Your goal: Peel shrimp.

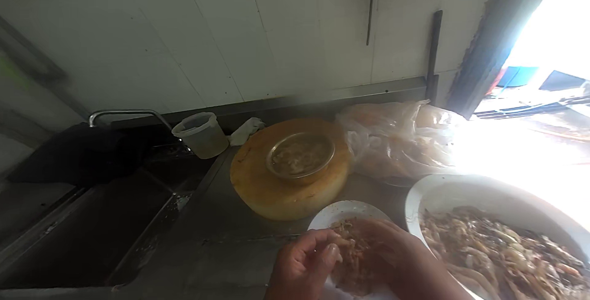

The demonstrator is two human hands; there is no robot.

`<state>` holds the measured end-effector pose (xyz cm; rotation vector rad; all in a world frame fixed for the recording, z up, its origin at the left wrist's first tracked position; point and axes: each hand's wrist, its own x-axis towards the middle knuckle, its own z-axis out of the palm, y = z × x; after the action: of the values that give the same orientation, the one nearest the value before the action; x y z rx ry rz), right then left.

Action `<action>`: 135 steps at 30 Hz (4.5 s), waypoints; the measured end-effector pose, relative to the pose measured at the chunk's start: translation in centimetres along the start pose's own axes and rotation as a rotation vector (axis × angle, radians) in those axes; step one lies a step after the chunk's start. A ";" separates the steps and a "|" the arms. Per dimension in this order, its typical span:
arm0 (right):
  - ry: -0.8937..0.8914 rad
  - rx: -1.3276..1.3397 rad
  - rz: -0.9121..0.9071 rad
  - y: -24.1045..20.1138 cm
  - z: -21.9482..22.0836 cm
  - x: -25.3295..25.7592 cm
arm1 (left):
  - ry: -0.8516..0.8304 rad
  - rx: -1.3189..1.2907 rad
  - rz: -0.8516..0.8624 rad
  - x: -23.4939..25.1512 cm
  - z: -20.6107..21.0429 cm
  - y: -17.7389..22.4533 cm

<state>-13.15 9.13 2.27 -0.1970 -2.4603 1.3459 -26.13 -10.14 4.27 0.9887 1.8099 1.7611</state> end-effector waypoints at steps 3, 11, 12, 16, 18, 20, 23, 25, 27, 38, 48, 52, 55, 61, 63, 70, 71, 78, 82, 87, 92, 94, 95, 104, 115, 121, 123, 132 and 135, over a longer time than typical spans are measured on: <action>-0.072 0.417 -0.059 -0.1 -0.6 0.8 | -0.102 0.016 0.008 0.1 -0.1 0.1; 0.275 -0.129 0.054 0.7 -1.2 -1.0 | 0.031 -0.376 -0.205 0.7 -1.0 0.8; 0.261 -0.198 0.070 0.5 -1.2 -1.4 | 0.072 -0.376 -0.201 1.2 -1.2 1.2; 0.151 -0.326 0.053 -0.1 -0.4 -2.0 | 0.256 -0.115 -0.062 5.8 -2.7 4.1; 0.063 -0.379 0.027 -0.3 0.1 -2.0 | 0.361 0.151 -0.036 8.8 -3.6 5.4; -0.043 -0.417 0.020 -0.2 0.3 -1.9 | 0.380 0.468 -0.069 10.8 -4.6 6.1; -0.012 -0.452 0.046 -1.0 0.0 -2.1 | 0.402 0.619 0.000 10.3 -4.5 6.9; 0.138 -0.455 0.014 -1.5 -0.5 -2.3 | 0.374 0.636 0.080 8.4 -3.3 6.1; 0.224 -0.409 -0.072 -1.6 -0.8 -2.0 | 0.251 0.675 0.110 6.4 -1.5 3.9; -0.146 -0.568 0.312 -2.2 -13.4 -2.6 | -0.458 0.986 0.152 3.4 1.7 0.5; -0.376 -0.801 0.393 7.2 -16.1 2.0 | -0.372 0.716 0.297 3.3 3.6 -0.4; -0.399 -0.831 0.437 8.5 -14.6 3.3 | -0.366 0.662 0.349 2.7 3.7 -0.3; -0.317 -0.703 0.342 6.6 -16.4 2.9 | -0.334 0.584 0.368 2.4 3.2 -0.2; -0.084 -0.164 0.203 1.7 -16.5 2.5 | -0.182 0.467 0.440 3.0 4.6 0.5; -0.138 0.031 0.252 0.1 -14.9 2.8 | -0.120 0.468 0.454 3.6 5.5 0.9; -0.320 0.171 0.300 -3.3 -9.5 3.4 | 0.084 0.801 0.609 4.4 6.0 -0.3; -0.291 0.193 0.305 -3.3 -8.8 3.4 | 0.125 0.830 0.633 4.2 5.7 -0.6; -0.214 0.342 0.243 -2.3 -5.6 2.4 | 0.161 0.933 0.602 2.3 4.1 -1.7; -0.199 0.448 0.167 -2.3 -4.6 1.8 | 0.158 0.748 0.529 1.6 3.7 -2.2; -0.083 0.408 -0.002 -1.0 -4.0 1.2 | 0.097 0.288 0.248 1.1 1.9 -2.3; -0.019 -0.019 -0.099 -1.5 -1.6 0.8 | 0.094 -0.157 -0.093 1.0 1.5 -1.7; 0.103 -0.083 -0.131 -1.7 -0.3 0.7 | 0.122 -0.211 -0.148 0.9 2.2 -1.6; 0.173 -0.129 -0.160 -1.6 0.2 0.7 | 0.131 -0.234 -0.158 0.8 2.6 -1.6; 0.238 -0.313 -0.255 -0.8 0.8 0.2 | 0.072 -0.193 -0.084 1.3 1.6 -1.6; 0.175 -0.063 -0.108 0.0 1.1 -0.1 | 0.204 -0.379 -0.108 1.1 1.6 -1.8; 0.222 0.248 -0.137 0.1 1.6 0.6 | 0.130 -0.104 0.107 0.5 2.8 -1.9; 0.201 0.332 -0.123 0.2 1.4 0.5 | 0.118 -0.005 0.170 0.3 2.8 -2.0; 0.112 0.283 -0.072 0.3 1.2 0.0 | 0.062 -0.222 -0.008 -0.6 3.1 -1.4; 0.032 0.193 -0.020 -0.3 0.7 0.0 | 0.030 -0.237 -0.083 -0.1 2.8 -1.1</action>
<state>-13.35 8.43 2.14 -0.1459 -2.2824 1.5476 -24.22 -8.25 2.84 0.7854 1.5892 1.8943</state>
